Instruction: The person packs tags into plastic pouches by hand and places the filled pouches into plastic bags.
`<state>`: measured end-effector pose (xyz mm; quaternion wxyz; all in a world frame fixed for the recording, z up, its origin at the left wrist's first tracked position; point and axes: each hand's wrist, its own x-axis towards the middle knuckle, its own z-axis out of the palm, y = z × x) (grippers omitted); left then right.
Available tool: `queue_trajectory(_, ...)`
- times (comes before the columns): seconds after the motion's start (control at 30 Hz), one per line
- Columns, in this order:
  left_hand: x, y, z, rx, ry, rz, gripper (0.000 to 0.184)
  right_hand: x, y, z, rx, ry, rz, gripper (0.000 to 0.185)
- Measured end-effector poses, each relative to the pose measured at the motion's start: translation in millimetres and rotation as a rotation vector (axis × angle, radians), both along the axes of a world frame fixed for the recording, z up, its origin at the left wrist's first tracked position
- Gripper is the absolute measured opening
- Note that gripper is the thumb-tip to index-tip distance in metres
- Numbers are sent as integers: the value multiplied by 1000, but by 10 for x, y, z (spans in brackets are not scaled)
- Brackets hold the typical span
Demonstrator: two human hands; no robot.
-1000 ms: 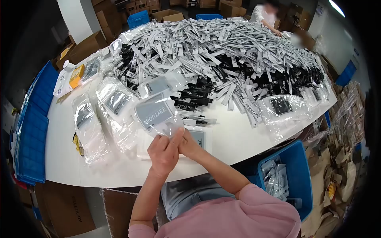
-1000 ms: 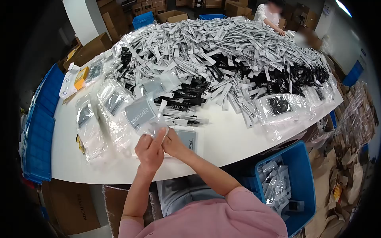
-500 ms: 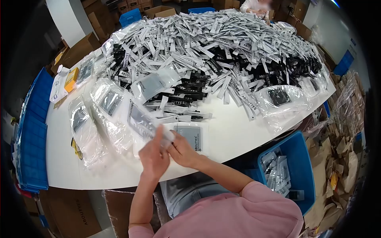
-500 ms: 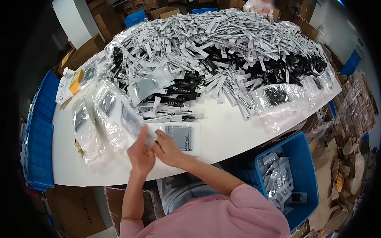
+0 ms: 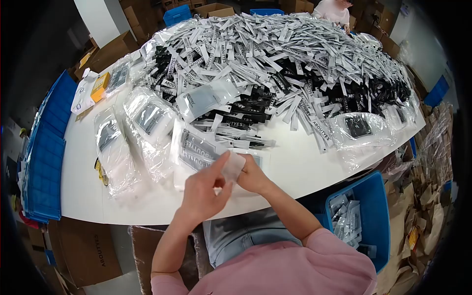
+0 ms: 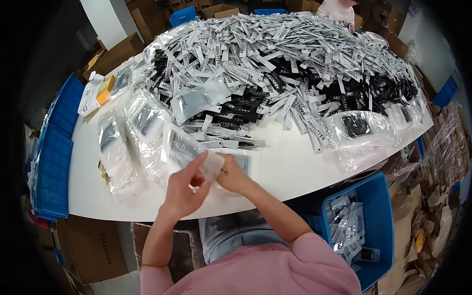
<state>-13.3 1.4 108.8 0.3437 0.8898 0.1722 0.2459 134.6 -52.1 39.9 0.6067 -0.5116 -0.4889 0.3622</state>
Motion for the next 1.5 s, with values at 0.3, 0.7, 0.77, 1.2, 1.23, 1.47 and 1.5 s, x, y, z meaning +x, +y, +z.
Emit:
queue_trajectory(0.3, -31, 480, 582, 29, 407, -74, 37, 66, 13, 189, -124, 66, 261, 17)
queue_trajectory(0.7, -213, 271, -32, -435, 272, -60, 24, -66, -278, 330, -93, -265, 222, 20)
queue_trajectory(0.77, -250, 156, -112, -399, 186, -7, 23, -96, -286, 252, -122, -304, 199, 25)
queue_trajectory(1.2, -234, -182, -173, 415, 161, -97, 6, -84, -637, 118, 6, -650, 185, 6)
queue_trajectory(1.23, -212, -192, -225, 415, 174, -118, 7, -44, -704, 62, 4, -646, 182, 8)
queue_trajectory(1.47, -294, -53, -607, -2, 253, 45, 10, 1060, -2102, 96, -405, -519, -274, 12)
queue_trajectory(1.5, -417, -17, -665, -4, 250, 38, 10, 1316, -2529, 134, -622, -353, -387, 17)
